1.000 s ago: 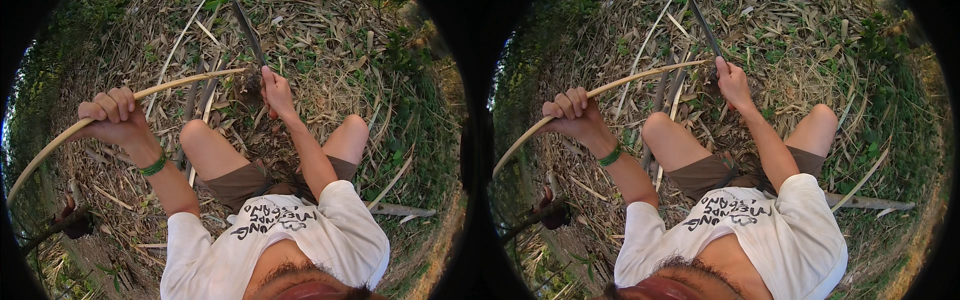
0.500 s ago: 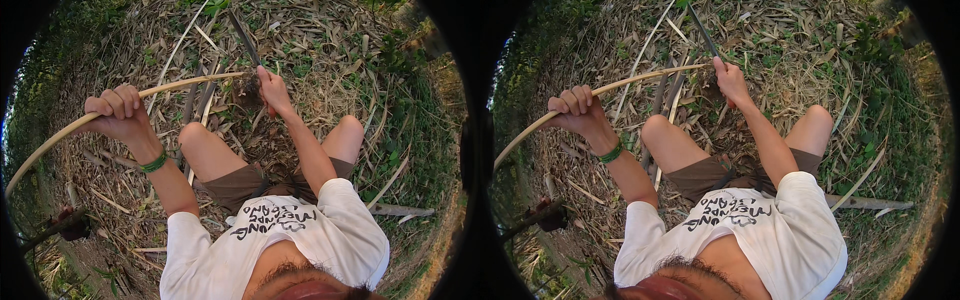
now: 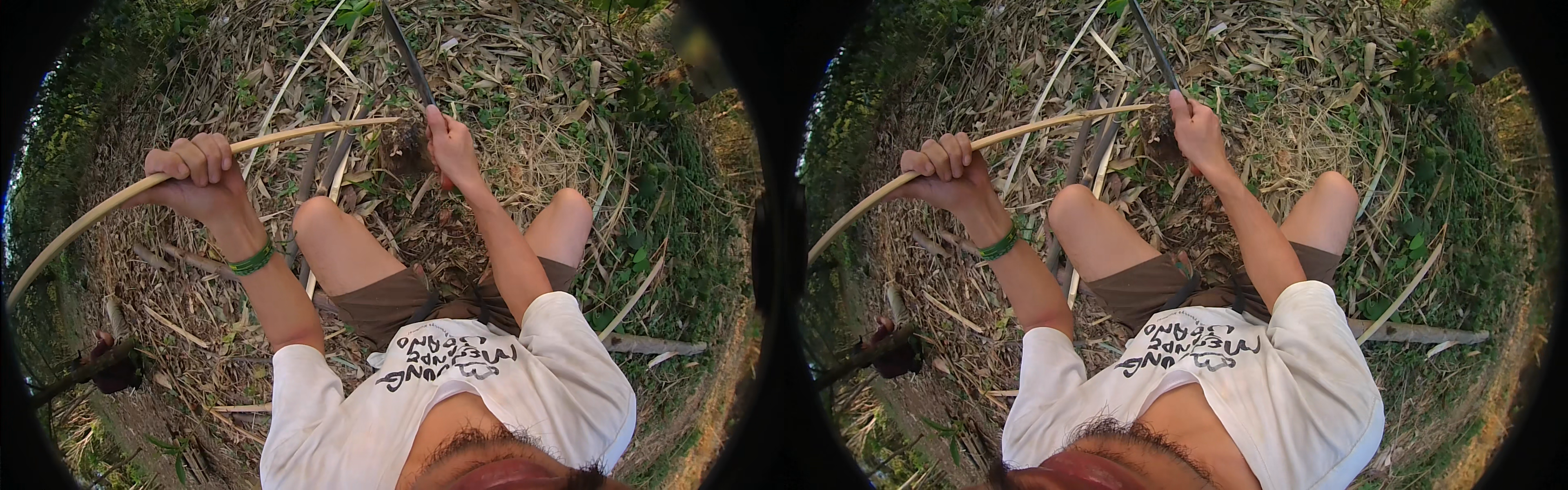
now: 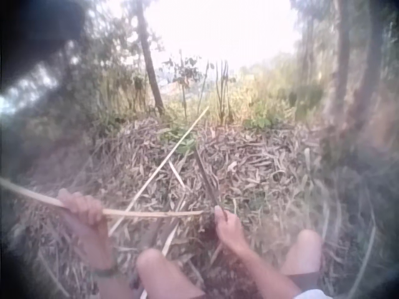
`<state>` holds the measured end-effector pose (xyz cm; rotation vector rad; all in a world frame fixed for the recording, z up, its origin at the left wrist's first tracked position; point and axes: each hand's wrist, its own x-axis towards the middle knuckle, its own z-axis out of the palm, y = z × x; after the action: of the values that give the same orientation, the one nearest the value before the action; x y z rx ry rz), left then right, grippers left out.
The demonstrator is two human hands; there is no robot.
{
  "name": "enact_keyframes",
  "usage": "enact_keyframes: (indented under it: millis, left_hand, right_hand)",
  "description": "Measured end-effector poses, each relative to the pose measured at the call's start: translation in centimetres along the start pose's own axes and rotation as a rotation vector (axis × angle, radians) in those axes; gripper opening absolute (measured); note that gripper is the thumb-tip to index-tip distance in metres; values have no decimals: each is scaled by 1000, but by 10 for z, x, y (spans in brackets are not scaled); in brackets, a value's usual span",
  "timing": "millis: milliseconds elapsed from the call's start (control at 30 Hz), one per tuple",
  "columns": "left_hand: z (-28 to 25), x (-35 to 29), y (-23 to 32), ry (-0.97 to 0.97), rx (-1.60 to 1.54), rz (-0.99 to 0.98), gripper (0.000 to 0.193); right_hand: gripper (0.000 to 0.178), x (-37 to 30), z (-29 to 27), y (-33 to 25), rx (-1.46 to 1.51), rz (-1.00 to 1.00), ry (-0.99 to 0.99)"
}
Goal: The person sits on the ground and uses a machete to shave and smooth strips of bamboo, pulling the blade toward them and occasionally repositioning the bamboo.
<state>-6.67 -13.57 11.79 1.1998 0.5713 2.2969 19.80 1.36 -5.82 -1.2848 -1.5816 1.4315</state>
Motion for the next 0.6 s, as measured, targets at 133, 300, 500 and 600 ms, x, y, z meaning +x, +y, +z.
enact_keyframes:
  millis: [133,300,500,600]
  left_hand:
    - [7,3,0,-18,15,-1,82]
    - [18,17,-10,27,60,32,79]
    - [7,2,-3,85,60,57,75]
    - [14,4,-4,68,69,43,76]
  right_hand:
    - [62,-16,7,-2,-61,-160,60]
    - [59,-12,16,100,-493,127,21]
    - [58,-24,-7,-10,37,70,-45]
    - [57,-27,-3,-12,98,-129,58]
